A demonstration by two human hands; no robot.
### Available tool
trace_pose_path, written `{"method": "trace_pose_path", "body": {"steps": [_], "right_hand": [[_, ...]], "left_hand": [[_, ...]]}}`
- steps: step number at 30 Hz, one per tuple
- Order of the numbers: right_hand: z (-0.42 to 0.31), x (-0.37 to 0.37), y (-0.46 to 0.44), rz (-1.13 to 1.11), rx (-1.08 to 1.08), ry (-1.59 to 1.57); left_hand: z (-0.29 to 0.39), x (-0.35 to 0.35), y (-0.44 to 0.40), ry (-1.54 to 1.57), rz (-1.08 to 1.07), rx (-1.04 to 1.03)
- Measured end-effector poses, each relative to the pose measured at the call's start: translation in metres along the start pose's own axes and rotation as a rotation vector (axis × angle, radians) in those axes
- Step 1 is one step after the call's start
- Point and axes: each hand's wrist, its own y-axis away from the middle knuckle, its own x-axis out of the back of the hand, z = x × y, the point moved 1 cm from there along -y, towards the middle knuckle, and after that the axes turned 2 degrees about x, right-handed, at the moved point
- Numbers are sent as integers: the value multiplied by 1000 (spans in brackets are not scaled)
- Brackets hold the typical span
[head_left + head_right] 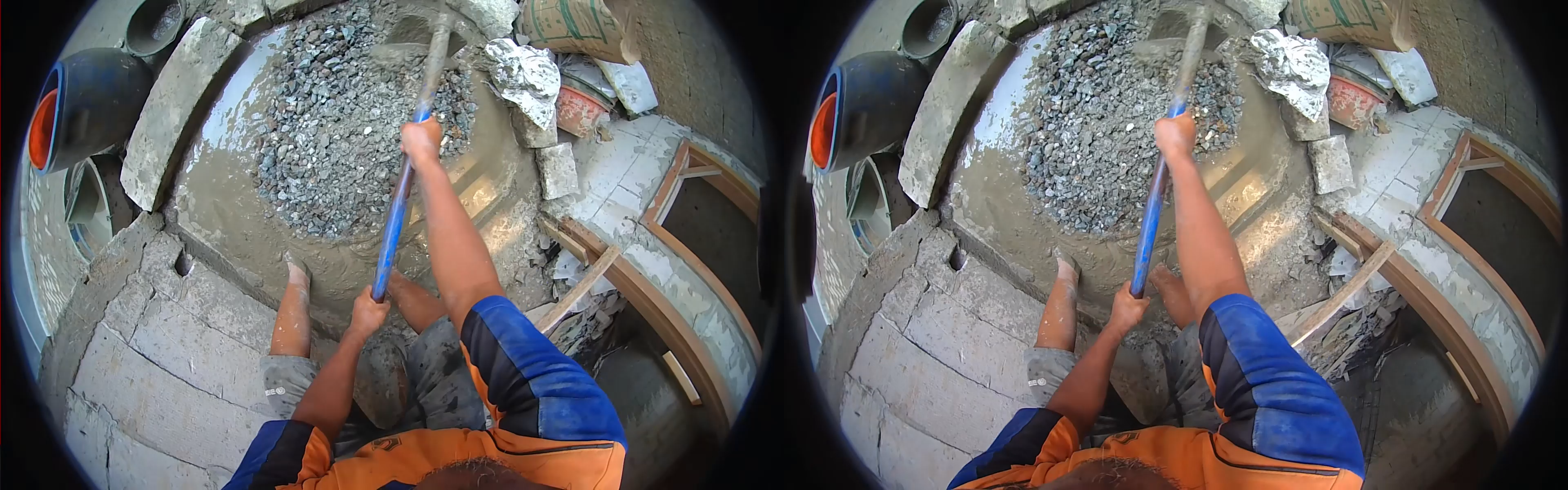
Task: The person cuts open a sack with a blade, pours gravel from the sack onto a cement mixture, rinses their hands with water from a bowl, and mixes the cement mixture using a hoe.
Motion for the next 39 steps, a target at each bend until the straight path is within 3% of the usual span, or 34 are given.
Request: {"method": "trace_pose_path", "body": {"steps": [8,10,12,14,16,17,20,23,29,32,35,37,39], "right_hand": [[34,50,184,-117,-71,-23],[41,56,192,-123,-68,-63],[26,75,166,-94,-41,-82],[-22,95,119,-57,17,-80],[-71,105,56,-15,116,-151],[-79,102,15,45,151,-173],[-91,97,-78,74,208,-145],[-81,90,-114,63,181,-25],[-59,86,-82,52,116,252],[-49,78,-53,49,49,228],[-39,44,-32,-54,6,283],[-4,19,-4,-89,16,315],[7,14,49,-59,1,277]], "left_hand": [[-100,0,142,-7,30,20],[-133,-22,140,-36,39,18],[-116,-25,125,-85,36,35],[-41,-28,55,-86,32,-32],[-9,-48,-32,-21,24,-129],[7,-61,-75,-7,111,-262],[68,-73,-144,-19,55,-277],[72,-98,-167,88,-21,-257],[63,-102,-100,120,-119,-124],[35,-98,-56,107,-42,-167],[45,-57,-1,90,75,-138],[23,-33,40,181,65,-5],[-19,-12,68,59,39,8]]}}
